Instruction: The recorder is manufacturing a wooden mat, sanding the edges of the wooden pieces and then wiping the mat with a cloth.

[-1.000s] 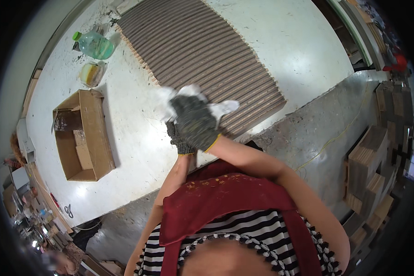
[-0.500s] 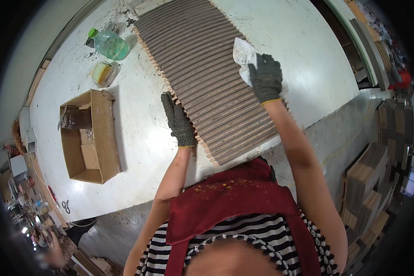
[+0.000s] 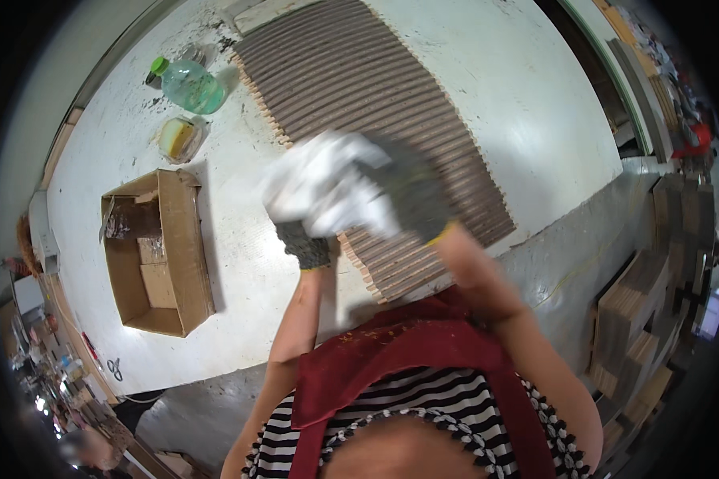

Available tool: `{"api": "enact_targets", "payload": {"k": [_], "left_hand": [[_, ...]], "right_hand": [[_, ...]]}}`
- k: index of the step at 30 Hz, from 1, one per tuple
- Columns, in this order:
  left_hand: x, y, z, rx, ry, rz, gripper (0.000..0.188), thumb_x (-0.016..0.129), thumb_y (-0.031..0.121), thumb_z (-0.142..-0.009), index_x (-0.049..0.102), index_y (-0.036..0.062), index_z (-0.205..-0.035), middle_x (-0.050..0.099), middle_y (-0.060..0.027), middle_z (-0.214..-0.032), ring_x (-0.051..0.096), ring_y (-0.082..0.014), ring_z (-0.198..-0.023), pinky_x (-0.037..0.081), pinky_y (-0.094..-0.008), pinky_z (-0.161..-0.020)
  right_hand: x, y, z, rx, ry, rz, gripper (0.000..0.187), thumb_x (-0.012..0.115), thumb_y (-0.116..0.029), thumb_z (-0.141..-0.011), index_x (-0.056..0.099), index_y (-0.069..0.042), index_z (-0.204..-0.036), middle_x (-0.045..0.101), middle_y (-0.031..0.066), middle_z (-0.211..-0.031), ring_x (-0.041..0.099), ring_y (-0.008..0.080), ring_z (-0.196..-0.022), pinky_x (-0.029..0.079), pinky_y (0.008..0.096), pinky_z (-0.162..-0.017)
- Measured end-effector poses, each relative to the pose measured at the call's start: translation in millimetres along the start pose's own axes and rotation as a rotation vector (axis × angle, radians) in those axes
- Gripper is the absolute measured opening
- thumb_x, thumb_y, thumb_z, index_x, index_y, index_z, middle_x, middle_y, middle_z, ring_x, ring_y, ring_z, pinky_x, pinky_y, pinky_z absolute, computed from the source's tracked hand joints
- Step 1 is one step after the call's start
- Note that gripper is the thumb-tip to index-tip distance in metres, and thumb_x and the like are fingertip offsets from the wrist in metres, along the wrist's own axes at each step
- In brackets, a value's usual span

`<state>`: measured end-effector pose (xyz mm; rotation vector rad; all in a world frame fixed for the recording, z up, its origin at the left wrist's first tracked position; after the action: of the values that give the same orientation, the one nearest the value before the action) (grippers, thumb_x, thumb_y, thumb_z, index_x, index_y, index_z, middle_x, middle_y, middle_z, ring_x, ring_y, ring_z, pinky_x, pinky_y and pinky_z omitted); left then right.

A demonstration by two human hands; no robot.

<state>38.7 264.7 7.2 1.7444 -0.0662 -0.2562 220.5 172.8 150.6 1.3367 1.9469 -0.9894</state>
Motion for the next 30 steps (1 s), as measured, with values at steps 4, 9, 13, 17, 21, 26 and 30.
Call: {"api": "enact_targets", "payload": {"k": [4, 9, 13, 17, 21, 26, 30], "left_hand": [[21.4, -11.6, -51.5, -0.244, 0.113, 0.630, 0.068, 0.053, 0.033, -0.103, 0.028, 0.0045, -0.159, 0.034, -0.0136, -0.161, 0.036, -0.0235, -0.144, 0.032, -0.0376, -0.119], [34.8, -4.6, -65.1, -0.199, 0.066, 0.255, 0.071, 0.050, 0.021, -0.101, 0.018, 0.0019, -0.161, 0.030, -0.0152, -0.163, 0.032, -0.0254, -0.148, 0.028, -0.0369, -0.120], [27.7, -42.6, -53.8, -0.219, 0.080, 0.229, 0.069, 0.050, 0.023, -0.102, 0.021, 0.0026, -0.161, 0.030, -0.0158, -0.163, 0.032, -0.0264, -0.148, 0.026, -0.0369, -0.121], [23.6, -80.0, -41.5, -0.208, -0.016, 0.662, 0.053, 0.049, 0.021, -0.104, 0.034, 0.0051, -0.153, 0.043, -0.0128, -0.150, 0.043, -0.0249, -0.134, 0.037, -0.0379, -0.113], [10.2, -65.3, -52.6, -0.245, 0.051, 0.566, 0.053, 0.050, 0.020, -0.104, 0.034, 0.0041, -0.151, 0.045, -0.0118, -0.147, 0.050, -0.0219, -0.126, 0.044, -0.0384, -0.108], [23.0, -11.4, -127.0, -0.210, 0.090, 0.554, 0.076, 0.052, 0.023, -0.100, 0.012, 0.0026, -0.161, 0.025, -0.0138, -0.166, 0.038, -0.0218, -0.143, 0.034, -0.0355, -0.117], [33.7, -15.8, -141.2, -0.098, 0.073, 0.157, 0.069, 0.050, 0.025, -0.102, 0.022, 0.0000, -0.160, 0.025, -0.0147, -0.166, 0.027, -0.0268, -0.151, 0.023, -0.0354, -0.122]], "right_hand": [[-33.7, 154.8, -1.1, 0.587, 0.165, 0.000, 0.042, 0.066, -0.035, -0.092, 0.066, -0.007, -0.123, 0.067, 0.0205, -0.119, 0.063, 0.0376, -0.108, 0.051, 0.0470, -0.095], [49.1, 152.0, -5.2, 0.536, -0.056, 0.666, 0.049, 0.056, -0.036, -0.098, 0.059, 0.001, -0.131, 0.063, 0.0205, -0.124, 0.060, 0.0377, -0.113, 0.045, 0.0501, -0.100], [113.4, 55.3, -22.2, 0.391, -0.053, 0.269, 0.046, 0.055, -0.023, -0.093, 0.057, 0.004, -0.130, 0.061, 0.0209, -0.122, 0.059, 0.0365, -0.113, 0.042, 0.0483, -0.104], [150.8, -39.6, -61.0, 0.230, -0.283, -0.353, 0.045, 0.063, -0.031, -0.090, 0.063, -0.009, -0.129, 0.062, 0.0199, -0.129, 0.054, 0.0397, -0.125, 0.037, 0.0514, -0.111], [95.8, 12.4, -65.4, 0.401, -0.244, -0.965, 0.047, 0.067, -0.035, -0.092, 0.062, -0.006, -0.129, 0.059, 0.0193, -0.134, 0.056, 0.0366, -0.124, 0.043, 0.0444, -0.107], [12.9, 194.4, -57.3, 0.506, 0.132, -0.042, 0.041, 0.061, -0.033, -0.096, 0.062, -0.009, -0.129, 0.065, 0.0166, -0.122, 0.067, 0.0340, -0.101, 0.053, 0.0457, -0.090], [72.9, 197.8, -62.7, 0.514, -0.028, 0.660, 0.042, 0.060, -0.034, -0.094, 0.064, 0.000, -0.119, 0.065, 0.0203, -0.115, 0.062, 0.0371, -0.104, 0.049, 0.0493, -0.089]]}}
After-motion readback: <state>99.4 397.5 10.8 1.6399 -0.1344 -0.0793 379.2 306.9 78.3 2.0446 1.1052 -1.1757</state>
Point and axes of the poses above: each hand's wrist, its own z-axis away from the middle knuckle, its own x-axis out of the palm, y = z × x, the point moved 7 cm from there along -z, towards the middle knuckle
